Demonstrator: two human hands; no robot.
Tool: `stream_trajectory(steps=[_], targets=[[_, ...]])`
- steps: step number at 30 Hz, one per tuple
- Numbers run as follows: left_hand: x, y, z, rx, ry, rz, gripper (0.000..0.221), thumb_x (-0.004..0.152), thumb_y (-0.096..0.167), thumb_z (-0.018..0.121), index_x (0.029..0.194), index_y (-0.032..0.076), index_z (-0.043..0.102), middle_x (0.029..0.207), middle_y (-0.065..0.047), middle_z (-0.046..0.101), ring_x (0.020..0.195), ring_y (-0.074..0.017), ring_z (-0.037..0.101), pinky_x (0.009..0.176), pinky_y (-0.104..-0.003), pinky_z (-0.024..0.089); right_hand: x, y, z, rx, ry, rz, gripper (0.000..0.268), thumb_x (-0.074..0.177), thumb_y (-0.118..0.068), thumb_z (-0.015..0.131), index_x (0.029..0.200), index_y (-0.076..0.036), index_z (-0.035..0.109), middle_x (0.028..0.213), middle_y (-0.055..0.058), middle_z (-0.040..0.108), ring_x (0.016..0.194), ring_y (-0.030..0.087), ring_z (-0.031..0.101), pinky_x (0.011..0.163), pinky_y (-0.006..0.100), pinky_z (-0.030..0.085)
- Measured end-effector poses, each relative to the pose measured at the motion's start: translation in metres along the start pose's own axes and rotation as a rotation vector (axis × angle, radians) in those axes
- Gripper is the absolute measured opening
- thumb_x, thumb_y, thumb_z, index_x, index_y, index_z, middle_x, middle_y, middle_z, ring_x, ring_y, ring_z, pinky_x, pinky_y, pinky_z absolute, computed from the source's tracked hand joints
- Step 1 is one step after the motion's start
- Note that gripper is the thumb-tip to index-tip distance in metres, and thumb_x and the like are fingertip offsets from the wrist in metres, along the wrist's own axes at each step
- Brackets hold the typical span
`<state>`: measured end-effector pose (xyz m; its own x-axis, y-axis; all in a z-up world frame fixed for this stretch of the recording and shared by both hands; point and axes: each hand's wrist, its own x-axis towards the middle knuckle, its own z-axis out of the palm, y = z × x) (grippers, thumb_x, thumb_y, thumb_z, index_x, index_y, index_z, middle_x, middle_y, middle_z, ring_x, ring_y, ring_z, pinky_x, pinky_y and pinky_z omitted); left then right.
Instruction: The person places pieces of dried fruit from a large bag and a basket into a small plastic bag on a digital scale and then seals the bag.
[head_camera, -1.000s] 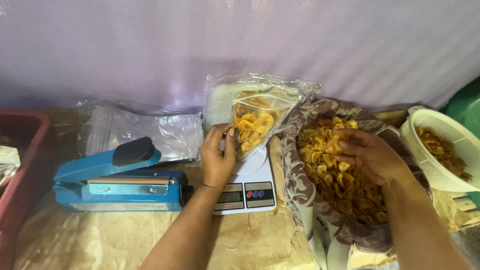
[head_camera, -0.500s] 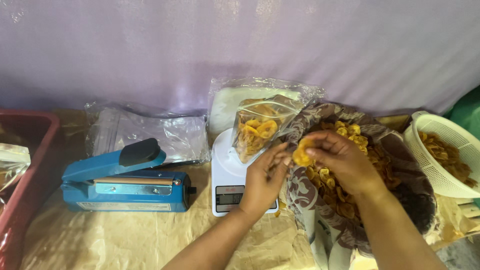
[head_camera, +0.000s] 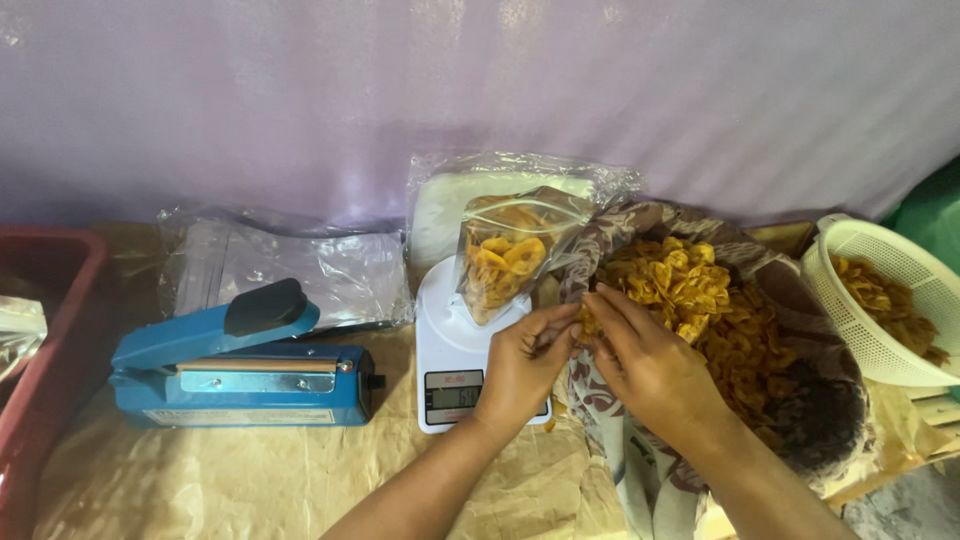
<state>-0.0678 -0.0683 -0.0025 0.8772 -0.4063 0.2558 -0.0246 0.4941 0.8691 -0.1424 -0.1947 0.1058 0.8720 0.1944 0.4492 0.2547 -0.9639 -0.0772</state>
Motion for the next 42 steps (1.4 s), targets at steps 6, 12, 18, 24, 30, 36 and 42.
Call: stream_trajectory(steps=[6, 12, 18, 24, 30, 36, 42], targets=[[-0.003, 0.01, 0.005, 0.137, -0.012, -0.001, 0.036, 0.097, 0.001, 0.065, 0.132, -0.005, 0.063, 0.115, -0.01, 0.076, 0.103, -0.0115, 0.072, 0.089, -0.024, 0.058, -0.001, 0.002, 0.005, -0.081, 0.006, -0.005, 0.054, 0.087, -0.018, 0.065, 0.137, 0.0, 0.053, 0.137, 0.021, 0.06, 0.113, 0.036, 0.066, 0.09, 0.042, 0.057], [-0.003, 0.017, 0.005, 0.178, -0.001, -0.023, 0.038, 0.096, 0.001, 0.064, 0.134, -0.002, 0.063, 0.116, -0.01, 0.076, 0.105, -0.011, 0.072, 0.088, -0.024, 0.058, -0.001, 0.004, 0.009, -0.085, 0.016, -0.017, 0.052, 0.09, -0.02, 0.064, 0.136, 0.003, 0.053, 0.135, 0.023, 0.06, 0.114, 0.038, 0.066, 0.092, 0.042, 0.056], [-0.002, 0.019, 0.004, 0.233, 0.004, -0.008, 0.037, 0.096, 0.003, 0.067, 0.132, -0.002, 0.065, 0.115, -0.012, 0.077, 0.103, -0.0116, 0.073, 0.085, -0.024, 0.06, -0.001, 0.006, 0.01, -0.128, 0.003, -0.039, 0.05, 0.091, -0.02, 0.062, 0.134, 0.004, 0.053, 0.134, 0.025, 0.062, 0.112, 0.038, 0.067, 0.091, 0.042, 0.057], [-0.003, 0.021, 0.005, 0.237, 0.013, 0.008, 0.037, 0.095, 0.004, 0.068, 0.131, -0.002, 0.065, 0.115, -0.012, 0.078, 0.102, -0.0111, 0.074, 0.085, -0.024, 0.06, 0.001, 0.006, 0.011, -0.111, 0.002, -0.038, 0.052, 0.089, -0.019, 0.064, 0.133, 0.006, 0.053, 0.132, 0.026, 0.062, 0.112, 0.04, 0.067, 0.092, 0.043, 0.056], [-0.003, 0.019, 0.004, 0.238, 0.016, -0.003, 0.037, 0.096, 0.003, 0.066, 0.132, -0.002, 0.065, 0.118, -0.011, 0.077, 0.103, -0.0112, 0.072, 0.087, -0.024, 0.059, 0.003, 0.004, 0.01, -0.035, 0.02, -0.005, 0.054, 0.085, -0.015, 0.067, 0.134, 0.004, 0.053, 0.133, 0.024, 0.062, 0.114, 0.039, 0.066, 0.093, 0.043, 0.056], [0.0, 0.007, 0.0, 0.098, 0.0, -0.009, 0.038, 0.097, 0.0, 0.063, 0.135, -0.002, 0.062, 0.121, -0.009, 0.074, 0.106, -0.0109, 0.071, 0.09, -0.025, 0.059, 0.004, 0.023, 0.012, 0.366, -0.074, 0.31, 0.05, 0.082, -0.007, 0.069, 0.131, -0.004, 0.062, 0.117, 0.016, 0.074, 0.103, 0.023, 0.075, 0.085, 0.034, 0.062], [0.002, -0.003, 0.0, 0.031, 0.006, -0.043, 0.033, 0.098, -0.001, 0.062, 0.131, -0.003, 0.064, 0.115, -0.01, 0.074, 0.102, -0.0118, 0.071, 0.089, -0.028, 0.062, -0.004, 0.071, 0.031, 0.977, -0.135, 0.607, 0.04, 0.092, 0.002, 0.056, 0.131, -0.003, 0.066, 0.108, 0.013, 0.077, 0.095, 0.019, 0.075, 0.088, 0.033, 0.06]])
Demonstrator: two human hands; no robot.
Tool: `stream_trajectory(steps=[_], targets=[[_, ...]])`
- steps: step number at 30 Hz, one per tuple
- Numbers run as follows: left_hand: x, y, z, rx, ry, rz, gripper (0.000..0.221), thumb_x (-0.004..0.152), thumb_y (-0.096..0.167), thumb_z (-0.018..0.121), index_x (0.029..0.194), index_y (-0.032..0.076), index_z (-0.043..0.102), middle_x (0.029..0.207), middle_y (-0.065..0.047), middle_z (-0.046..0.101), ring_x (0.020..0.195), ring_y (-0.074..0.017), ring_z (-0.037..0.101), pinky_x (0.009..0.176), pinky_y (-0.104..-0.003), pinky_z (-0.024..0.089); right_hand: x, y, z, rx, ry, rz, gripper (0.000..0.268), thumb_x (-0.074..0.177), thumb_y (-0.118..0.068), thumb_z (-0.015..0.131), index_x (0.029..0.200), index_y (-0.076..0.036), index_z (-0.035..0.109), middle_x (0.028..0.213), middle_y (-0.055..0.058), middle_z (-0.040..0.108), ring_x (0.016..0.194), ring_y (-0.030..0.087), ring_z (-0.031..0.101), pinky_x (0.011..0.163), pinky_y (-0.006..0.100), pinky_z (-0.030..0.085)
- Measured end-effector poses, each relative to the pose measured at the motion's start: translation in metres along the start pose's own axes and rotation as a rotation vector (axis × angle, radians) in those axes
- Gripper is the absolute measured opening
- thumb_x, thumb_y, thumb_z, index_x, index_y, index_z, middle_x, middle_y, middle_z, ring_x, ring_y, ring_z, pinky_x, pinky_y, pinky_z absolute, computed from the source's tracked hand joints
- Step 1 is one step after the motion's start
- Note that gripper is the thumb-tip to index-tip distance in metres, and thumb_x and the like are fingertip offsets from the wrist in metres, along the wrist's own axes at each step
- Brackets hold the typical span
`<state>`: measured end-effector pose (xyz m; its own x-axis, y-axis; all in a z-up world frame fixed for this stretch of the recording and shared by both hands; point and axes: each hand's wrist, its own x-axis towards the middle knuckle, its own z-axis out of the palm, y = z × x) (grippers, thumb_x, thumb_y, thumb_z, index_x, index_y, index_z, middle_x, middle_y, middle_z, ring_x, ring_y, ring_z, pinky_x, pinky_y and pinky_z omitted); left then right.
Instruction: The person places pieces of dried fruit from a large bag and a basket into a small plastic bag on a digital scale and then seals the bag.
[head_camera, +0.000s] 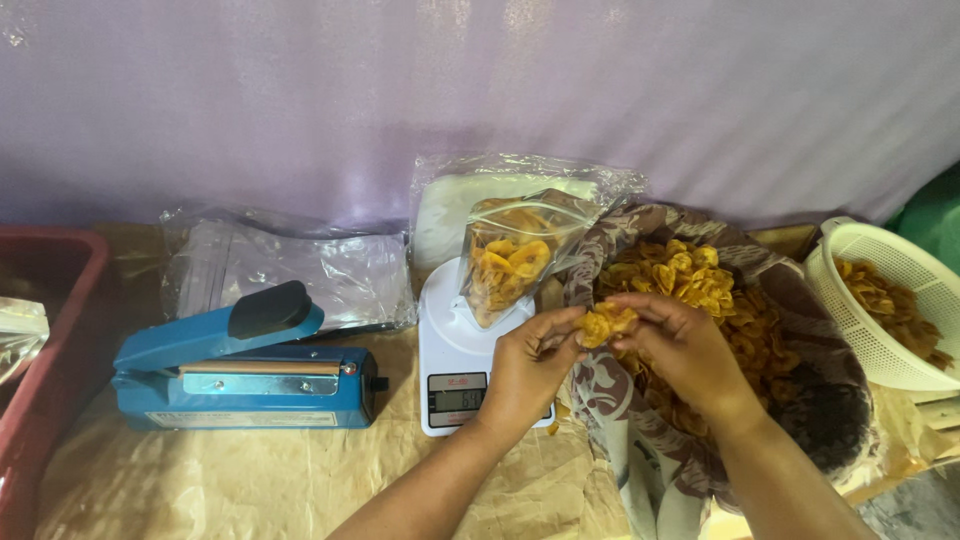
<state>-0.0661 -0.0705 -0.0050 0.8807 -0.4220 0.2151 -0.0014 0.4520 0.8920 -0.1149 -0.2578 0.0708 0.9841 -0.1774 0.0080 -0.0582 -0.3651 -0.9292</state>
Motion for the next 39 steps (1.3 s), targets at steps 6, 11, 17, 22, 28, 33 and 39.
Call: stream_trajectory(steps=[6, 11, 17, 22, 28, 33, 39], targets=[[0.004, -0.005, -0.003, -0.035, 0.042, 0.014, 0.032, 0.098, -0.003, 0.061, 0.129, -0.003, 0.064, 0.112, -0.008, 0.073, 0.099, -0.011, 0.07, 0.086, -0.029, 0.064, -0.001, -0.003, -0.014, 0.119, 0.066, 0.036, 0.033, 0.096, -0.001, 0.055, 0.126, -0.001, 0.068, 0.106, 0.013, 0.079, 0.098, 0.019, 0.077, 0.089, 0.035, 0.061], [0.002, -0.004, -0.003, -0.063, 0.025, 0.082, 0.033, 0.098, -0.005, 0.061, 0.131, -0.002, 0.064, 0.116, -0.008, 0.072, 0.103, -0.0102, 0.07, 0.089, -0.028, 0.062, -0.001, -0.003, -0.002, 0.092, 0.014, 0.094, 0.029, 0.093, -0.006, 0.065, 0.121, -0.005, 0.074, 0.1, 0.011, 0.08, 0.089, 0.017, 0.075, 0.081, 0.034, 0.062], [-0.009, 0.029, -0.002, 0.171, -0.001, 0.228, 0.034, 0.098, -0.004, 0.064, 0.132, 0.002, 0.067, 0.12, -0.011, 0.07, 0.103, -0.0123, 0.071, 0.085, -0.026, 0.06, 0.002, -0.013, 0.002, 0.145, -0.058, 0.042, 0.023, 0.091, -0.01, 0.069, 0.113, -0.007, 0.075, 0.096, 0.008, 0.08, 0.083, 0.015, 0.073, 0.074, 0.032, 0.062], [-0.016, 0.054, -0.017, 0.64, 0.256, 0.79, 0.039, 0.096, 0.006, 0.067, 0.135, 0.006, 0.063, 0.134, -0.017, 0.058, 0.125, -0.0289, 0.063, 0.105, -0.038, 0.055, 0.0, -0.078, -0.013, -0.024, -0.048, -0.155, 0.016, 0.093, -0.011, 0.068, 0.104, -0.007, 0.078, 0.095, 0.01, 0.081, 0.081, 0.015, 0.074, 0.071, 0.032, 0.062], [0.007, 0.06, -0.049, 0.6, 0.607, 0.606, 0.037, 0.103, 0.01, 0.057, 0.14, 0.005, 0.055, 0.13, -0.018, 0.051, 0.116, -0.0301, 0.053, 0.102, -0.041, 0.047, 0.04, -0.161, 0.002, -0.525, 0.104, -0.43, 0.014, 0.097, -0.014, 0.071, 0.109, -0.011, 0.074, 0.102, 0.003, 0.077, 0.083, 0.011, 0.071, 0.074, 0.026, 0.06], [0.018, 0.056, -0.062, 0.617, 0.514, 0.594, 0.031, 0.104, 0.011, 0.055, 0.133, 0.004, 0.06, 0.128, -0.019, 0.055, 0.121, -0.0324, 0.056, 0.104, -0.04, 0.05, 0.069, -0.174, 0.021, -0.597, -0.09, -0.598, 0.02, 0.093, -0.01, 0.072, 0.113, -0.012, 0.076, 0.105, 0.003, 0.079, 0.088, 0.012, 0.071, 0.075, 0.028, 0.057], [0.02, 0.05, -0.062, 0.655, 0.483, 0.547, 0.027, 0.105, 0.013, 0.057, 0.128, 0.001, 0.061, 0.124, -0.018, 0.059, 0.117, -0.0325, 0.059, 0.103, -0.04, 0.048, 0.083, -0.164, 0.034, -0.471, -0.189, -0.564, 0.026, 0.095, -0.01, 0.07, 0.12, -0.014, 0.074, 0.109, 0.001, 0.078, 0.097, 0.012, 0.073, 0.083, 0.026, 0.06]])
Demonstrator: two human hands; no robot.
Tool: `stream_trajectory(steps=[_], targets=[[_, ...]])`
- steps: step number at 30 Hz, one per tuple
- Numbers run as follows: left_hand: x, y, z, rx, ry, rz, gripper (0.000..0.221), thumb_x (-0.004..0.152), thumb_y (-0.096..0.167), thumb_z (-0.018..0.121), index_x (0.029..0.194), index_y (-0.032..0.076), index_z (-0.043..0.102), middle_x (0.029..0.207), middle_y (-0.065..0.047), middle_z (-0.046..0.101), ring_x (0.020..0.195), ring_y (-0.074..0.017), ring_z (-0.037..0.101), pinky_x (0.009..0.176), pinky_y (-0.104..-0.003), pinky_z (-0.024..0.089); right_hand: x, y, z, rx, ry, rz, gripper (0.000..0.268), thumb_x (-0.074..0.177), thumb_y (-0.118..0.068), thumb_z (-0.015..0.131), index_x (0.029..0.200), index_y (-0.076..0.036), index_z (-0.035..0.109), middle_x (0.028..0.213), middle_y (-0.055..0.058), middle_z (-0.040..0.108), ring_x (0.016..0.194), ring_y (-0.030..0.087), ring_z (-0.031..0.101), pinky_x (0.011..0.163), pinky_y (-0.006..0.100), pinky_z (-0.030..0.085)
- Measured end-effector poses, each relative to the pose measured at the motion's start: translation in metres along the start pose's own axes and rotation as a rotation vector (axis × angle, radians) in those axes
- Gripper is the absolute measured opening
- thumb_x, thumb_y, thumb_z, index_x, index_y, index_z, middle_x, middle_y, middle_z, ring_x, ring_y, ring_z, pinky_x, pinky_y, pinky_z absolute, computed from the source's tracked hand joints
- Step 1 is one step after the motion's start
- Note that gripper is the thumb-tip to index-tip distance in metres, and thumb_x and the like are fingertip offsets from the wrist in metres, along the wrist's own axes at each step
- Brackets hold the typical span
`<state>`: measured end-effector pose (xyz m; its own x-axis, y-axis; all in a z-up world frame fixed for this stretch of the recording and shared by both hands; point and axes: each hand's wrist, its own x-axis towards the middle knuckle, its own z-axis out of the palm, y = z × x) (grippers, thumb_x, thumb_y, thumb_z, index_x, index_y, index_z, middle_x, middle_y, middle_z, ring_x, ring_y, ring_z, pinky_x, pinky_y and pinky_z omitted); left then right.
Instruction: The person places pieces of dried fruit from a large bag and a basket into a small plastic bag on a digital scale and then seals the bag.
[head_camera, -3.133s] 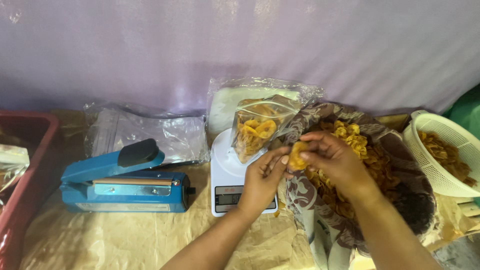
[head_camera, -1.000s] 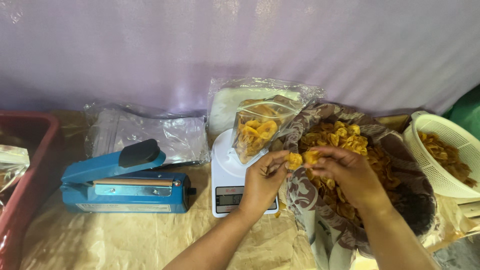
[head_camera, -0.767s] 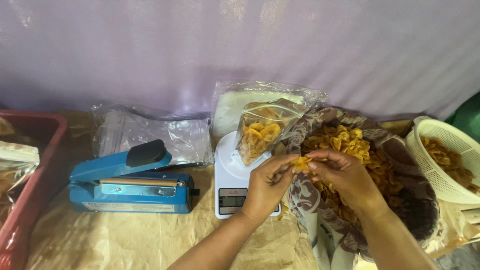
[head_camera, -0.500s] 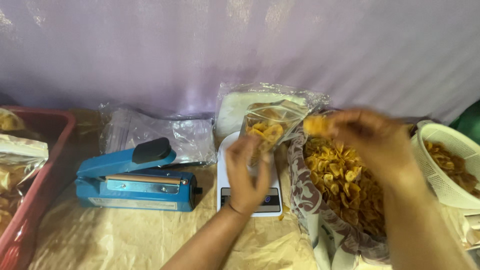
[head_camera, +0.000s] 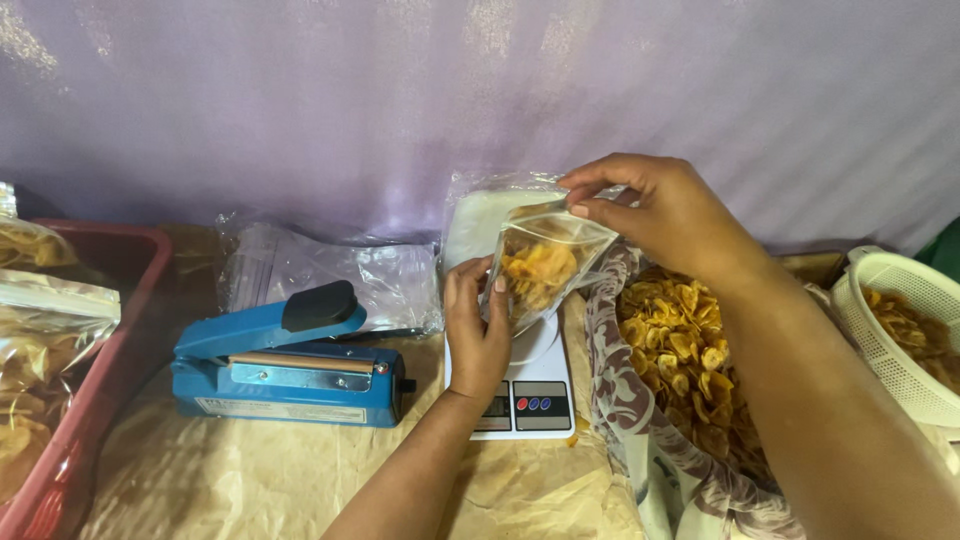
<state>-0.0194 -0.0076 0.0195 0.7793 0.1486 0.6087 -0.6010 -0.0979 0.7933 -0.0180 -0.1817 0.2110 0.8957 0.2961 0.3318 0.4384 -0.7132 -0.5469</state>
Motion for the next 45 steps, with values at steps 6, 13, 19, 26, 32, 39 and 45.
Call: stream_trajectory(steps=[6, 13, 19, 26, 32, 39, 45], targets=[[-0.002, -0.013, 0.003, -0.001, 0.017, -0.005, 0.019, 0.103, 0.014, 0.061, 0.115, -0.001, 0.063, 0.117, -0.018, 0.063, 0.111, -0.032, 0.062, 0.099, -0.039, 0.049, -0.047, 0.017, -0.025, -0.082, 0.147, 0.323, 0.021, 0.099, -0.014, 0.066, 0.118, -0.015, 0.073, 0.113, 0.002, 0.076, 0.091, 0.013, 0.072, 0.084, 0.028, 0.062], [-0.004, -0.022, 0.002, -0.038, 0.014, 0.015, 0.012, 0.102, 0.008, 0.061, 0.108, -0.001, 0.064, 0.114, -0.016, 0.063, 0.108, -0.0291, 0.062, 0.098, -0.037, 0.049, -0.177, 0.159, -0.061, -0.409, -0.114, 0.931, 0.059, 0.091, -0.054, 0.062, 0.139, -0.02, 0.066, 0.121, 0.015, 0.072, 0.11, 0.032, 0.071, 0.1, 0.045, 0.055], [-0.004, -0.019, 0.002, -0.031, 0.03, 0.023, 0.01, 0.102, 0.007, 0.061, 0.108, -0.001, 0.064, 0.113, -0.013, 0.064, 0.107, -0.0264, 0.063, 0.097, -0.035, 0.05, -0.258, 0.206, -0.015, -0.377, -0.435, 1.154, 0.092, 0.088, -0.074, 0.058, 0.157, -0.018, 0.035, 0.157, 0.015, 0.043, 0.144, 0.033, 0.044, 0.12, 0.045, 0.036], [-0.005, -0.015, 0.001, -0.059, 0.022, -0.026, 0.011, 0.103, 0.008, 0.061, 0.108, -0.001, 0.064, 0.113, -0.013, 0.064, 0.105, -0.0264, 0.064, 0.094, -0.034, 0.051, -0.235, 0.184, 0.019, -0.265, -0.124, 0.976, 0.053, 0.092, -0.049, 0.061, 0.137, -0.022, 0.065, 0.128, 0.011, 0.075, 0.114, 0.031, 0.073, 0.103, 0.043, 0.057], [-0.004, -0.015, 0.0, -0.046, 0.025, -0.019, 0.012, 0.103, 0.008, 0.061, 0.109, -0.001, 0.065, 0.112, -0.013, 0.065, 0.106, -0.0263, 0.064, 0.095, -0.034, 0.05, -0.208, 0.156, -0.019, 0.047, 0.024, 0.986, 0.037, 0.094, -0.032, 0.066, 0.126, -0.016, 0.075, 0.116, 0.004, 0.076, 0.101, 0.02, 0.067, 0.087, 0.037, 0.053], [-0.002, -0.013, 0.0, -0.062, 0.028, -0.024, 0.012, 0.103, 0.008, 0.061, 0.109, -0.002, 0.065, 0.112, -0.014, 0.064, 0.106, -0.0272, 0.064, 0.095, -0.035, 0.05, -0.196, 0.166, -0.022, 0.247, 0.166, 0.975, 0.039, 0.095, -0.024, 0.066, 0.131, -0.009, 0.072, 0.117, 0.014, 0.077, 0.101, 0.023, 0.071, 0.09, 0.037, 0.056], [-0.002, -0.015, -0.001, -0.051, 0.038, 0.002, 0.012, 0.102, 0.007, 0.061, 0.109, -0.002, 0.064, 0.113, -0.014, 0.065, 0.105, -0.0276, 0.065, 0.094, -0.035, 0.051, -0.195, 0.13, -0.014, -0.13, 0.015, 0.821, 0.037, 0.091, -0.031, 0.068, 0.126, -0.018, 0.071, 0.12, 0.007, 0.074, 0.108, 0.022, 0.073, 0.098, 0.037, 0.055]])
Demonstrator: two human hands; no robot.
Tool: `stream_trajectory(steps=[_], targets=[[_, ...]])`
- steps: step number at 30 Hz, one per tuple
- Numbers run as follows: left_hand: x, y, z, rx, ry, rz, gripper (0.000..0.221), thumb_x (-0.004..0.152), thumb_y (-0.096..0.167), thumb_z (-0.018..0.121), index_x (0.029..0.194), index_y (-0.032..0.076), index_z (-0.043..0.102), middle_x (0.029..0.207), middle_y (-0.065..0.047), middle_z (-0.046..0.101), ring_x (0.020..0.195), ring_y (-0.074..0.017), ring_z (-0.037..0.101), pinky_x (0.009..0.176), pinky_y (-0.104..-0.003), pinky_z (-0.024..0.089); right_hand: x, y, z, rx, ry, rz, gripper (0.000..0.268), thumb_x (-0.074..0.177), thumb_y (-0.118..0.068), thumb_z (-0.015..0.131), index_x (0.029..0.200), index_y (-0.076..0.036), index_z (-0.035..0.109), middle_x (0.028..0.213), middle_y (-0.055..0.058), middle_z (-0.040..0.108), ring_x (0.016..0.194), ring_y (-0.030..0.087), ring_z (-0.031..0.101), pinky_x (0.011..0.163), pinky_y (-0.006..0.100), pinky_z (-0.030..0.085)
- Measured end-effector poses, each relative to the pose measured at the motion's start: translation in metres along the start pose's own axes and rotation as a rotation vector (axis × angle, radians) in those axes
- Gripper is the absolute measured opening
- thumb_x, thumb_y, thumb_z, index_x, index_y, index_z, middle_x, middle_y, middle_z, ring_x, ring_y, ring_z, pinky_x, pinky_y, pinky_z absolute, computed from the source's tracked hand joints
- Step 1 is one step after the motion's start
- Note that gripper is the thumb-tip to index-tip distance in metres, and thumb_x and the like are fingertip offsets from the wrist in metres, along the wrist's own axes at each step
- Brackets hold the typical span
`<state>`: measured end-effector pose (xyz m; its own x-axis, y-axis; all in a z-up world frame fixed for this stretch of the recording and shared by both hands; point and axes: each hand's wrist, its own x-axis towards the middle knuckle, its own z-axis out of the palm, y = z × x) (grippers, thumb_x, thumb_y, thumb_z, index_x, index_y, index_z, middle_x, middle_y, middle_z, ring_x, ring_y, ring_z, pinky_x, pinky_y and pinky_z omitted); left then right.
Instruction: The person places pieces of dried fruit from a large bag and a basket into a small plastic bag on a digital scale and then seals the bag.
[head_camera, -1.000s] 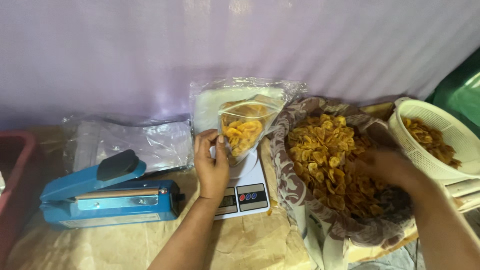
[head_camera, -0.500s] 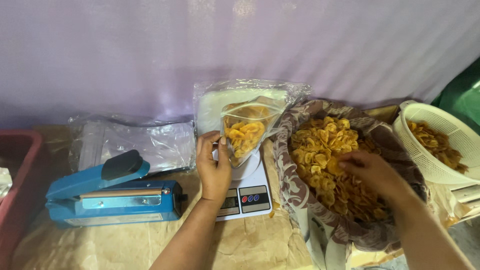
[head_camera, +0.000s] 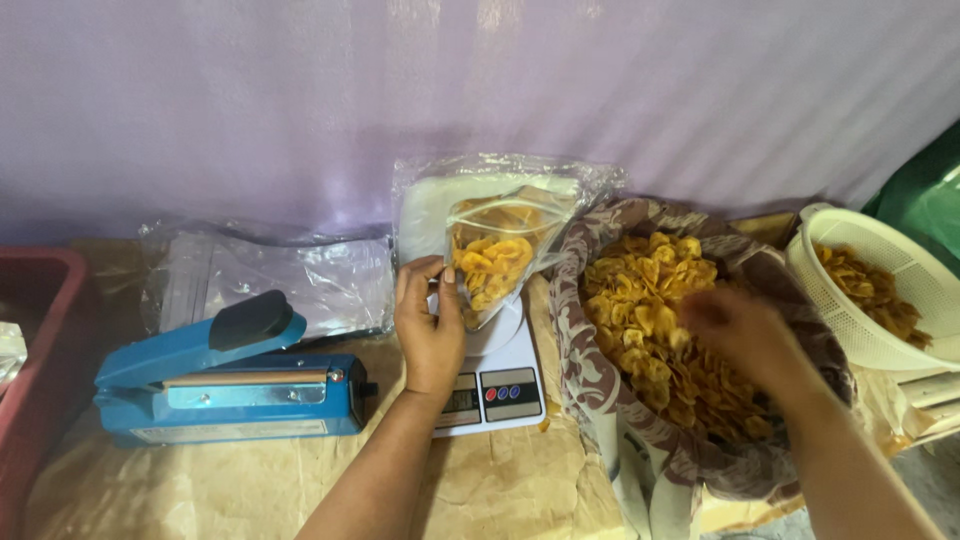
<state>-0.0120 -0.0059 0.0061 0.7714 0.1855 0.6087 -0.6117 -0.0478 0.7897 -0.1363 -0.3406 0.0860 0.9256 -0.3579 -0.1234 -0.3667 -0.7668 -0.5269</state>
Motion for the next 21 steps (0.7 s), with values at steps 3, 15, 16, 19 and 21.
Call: stream_trajectory(steps=[3, 15, 16, 19, 21], targets=[[0.001, 0.0, 0.001, 0.011, 0.001, -0.009, 0.011, 0.102, 0.007, 0.061, 0.109, -0.001, 0.065, 0.111, -0.014, 0.065, 0.104, -0.0278, 0.065, 0.094, -0.035, 0.051, -0.019, -0.005, 0.02, -0.308, -0.112, 0.011, 0.046, 0.088, -0.041, 0.074, 0.129, -0.021, 0.072, 0.127, 0.005, 0.07, 0.114, 0.024, 0.069, 0.102, 0.04, 0.05], [0.0, -0.001, 0.001, 0.007, 0.004, -0.006, 0.012, 0.103, 0.008, 0.061, 0.108, -0.001, 0.065, 0.111, -0.014, 0.065, 0.104, -0.0283, 0.065, 0.093, -0.035, 0.051, 0.021, 0.022, 0.018, -0.08, -0.085, -0.009, 0.04, 0.09, -0.031, 0.065, 0.124, -0.012, 0.074, 0.098, 0.012, 0.082, 0.086, 0.023, 0.08, 0.085, 0.036, 0.061], [0.0, -0.001, 0.001, 0.013, 0.007, -0.002, 0.011, 0.103, 0.008, 0.061, 0.108, -0.001, 0.065, 0.111, -0.015, 0.065, 0.104, -0.0284, 0.065, 0.093, -0.035, 0.051, 0.023, 0.004, 0.015, -0.002, -0.101, -0.013, 0.039, 0.09, -0.029, 0.062, 0.124, -0.012, 0.074, 0.094, 0.011, 0.084, 0.082, 0.023, 0.08, 0.082, 0.035, 0.062], [0.0, -0.004, 0.002, 0.038, 0.015, -0.004, 0.012, 0.101, 0.008, 0.062, 0.108, -0.001, 0.066, 0.111, -0.015, 0.066, 0.103, -0.0288, 0.065, 0.092, -0.035, 0.051, 0.018, -0.064, 0.005, -0.032, -0.068, -0.07, 0.036, 0.097, -0.039, 0.062, 0.121, -0.017, 0.075, 0.083, 0.009, 0.08, 0.075, 0.017, 0.073, 0.08, 0.034, 0.059], [-0.001, -0.005, 0.004, 0.013, 0.02, 0.001, 0.011, 0.101, 0.007, 0.062, 0.108, -0.001, 0.065, 0.111, -0.015, 0.066, 0.103, -0.0283, 0.066, 0.091, -0.035, 0.052, 0.01, -0.109, -0.008, 0.124, -0.102, -0.224, 0.034, 0.095, -0.021, 0.058, 0.124, -0.016, 0.075, 0.081, 0.008, 0.072, 0.068, 0.016, 0.064, 0.071, 0.034, 0.058]])
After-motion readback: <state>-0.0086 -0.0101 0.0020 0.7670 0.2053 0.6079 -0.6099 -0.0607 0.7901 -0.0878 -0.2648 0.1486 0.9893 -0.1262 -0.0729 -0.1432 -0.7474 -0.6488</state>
